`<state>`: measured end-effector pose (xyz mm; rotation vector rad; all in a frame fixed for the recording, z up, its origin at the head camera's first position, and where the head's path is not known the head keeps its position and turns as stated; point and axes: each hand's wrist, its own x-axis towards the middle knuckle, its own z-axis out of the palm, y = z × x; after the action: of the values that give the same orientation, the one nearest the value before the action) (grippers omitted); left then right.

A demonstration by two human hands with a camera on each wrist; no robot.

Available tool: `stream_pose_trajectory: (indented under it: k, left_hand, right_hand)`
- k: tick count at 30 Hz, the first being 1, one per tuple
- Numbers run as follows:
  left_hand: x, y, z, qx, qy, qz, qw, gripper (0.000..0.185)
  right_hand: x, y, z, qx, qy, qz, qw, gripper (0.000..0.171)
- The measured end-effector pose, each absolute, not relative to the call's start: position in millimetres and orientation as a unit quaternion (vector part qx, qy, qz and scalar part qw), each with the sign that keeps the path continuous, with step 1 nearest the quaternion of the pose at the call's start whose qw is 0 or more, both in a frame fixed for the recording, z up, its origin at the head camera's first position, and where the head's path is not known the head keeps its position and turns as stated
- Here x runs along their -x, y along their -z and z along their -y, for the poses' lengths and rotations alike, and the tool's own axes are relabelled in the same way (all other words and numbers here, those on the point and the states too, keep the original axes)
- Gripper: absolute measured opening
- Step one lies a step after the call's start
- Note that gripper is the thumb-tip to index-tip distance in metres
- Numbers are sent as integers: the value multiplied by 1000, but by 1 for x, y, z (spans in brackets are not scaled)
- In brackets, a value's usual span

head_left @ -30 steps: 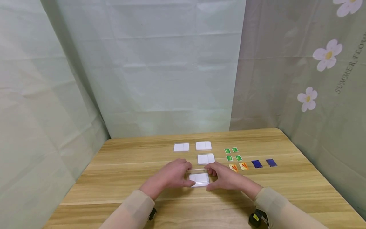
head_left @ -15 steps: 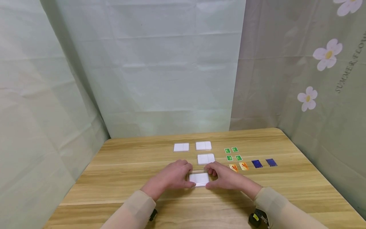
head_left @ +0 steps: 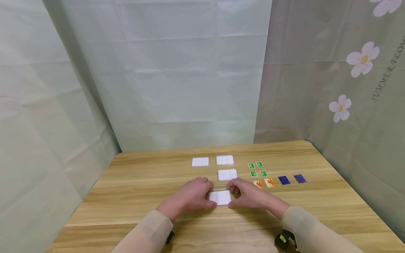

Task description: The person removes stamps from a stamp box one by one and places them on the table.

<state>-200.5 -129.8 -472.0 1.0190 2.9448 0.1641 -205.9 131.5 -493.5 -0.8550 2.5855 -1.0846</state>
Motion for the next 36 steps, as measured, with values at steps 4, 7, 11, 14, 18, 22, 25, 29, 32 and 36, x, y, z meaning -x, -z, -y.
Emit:
stream_pose_trajectory:
  k: [4, 7, 11, 14, 18, 22, 25, 29, 32, 36]
  left_hand:
    - [201, 472, 130, -324, -55, -944, 16, 47]
    - [200, 470, 129, -325, -58, -944, 20, 47]
    - [199, 469, 129, -329, -60, -942, 23, 47]
    - [198, 470, 129, -326, -59, -943, 25, 48]
    - [197, 471, 129, -322, -58, -945, 25, 49]
    - [196, 470, 128, -320, -60, -945, 24, 49]
    - [196, 471, 128, -319, -59, -946, 25, 50]
    - [196, 471, 129, -320, -61, -945, 23, 52]
    - [194, 471, 131, -318, -63, -946, 17, 55]
    - [188, 471, 133, -316, -63, -947, 5, 60]
  right_hand:
    - [207, 493, -132, 288, 367, -878, 107, 49]
    - [208, 493, -132, 290, 364, -879, 107, 48]
    - [208, 494, -133, 294, 359, -880, 105, 48]
    - [208, 495, -132, 292, 355, -882, 106, 48]
    - [207, 495, -132, 288, 351, -884, 109, 47]
    - [207, 494, -132, 289, 354, -883, 112, 47]
    - [207, 494, -132, 292, 358, -880, 113, 46]
    - [205, 494, -133, 300, 355, -878, 110, 48]
    - [202, 492, -135, 311, 342, -881, 100, 53]
    - [193, 489, -136, 316, 312, -892, 85, 65]
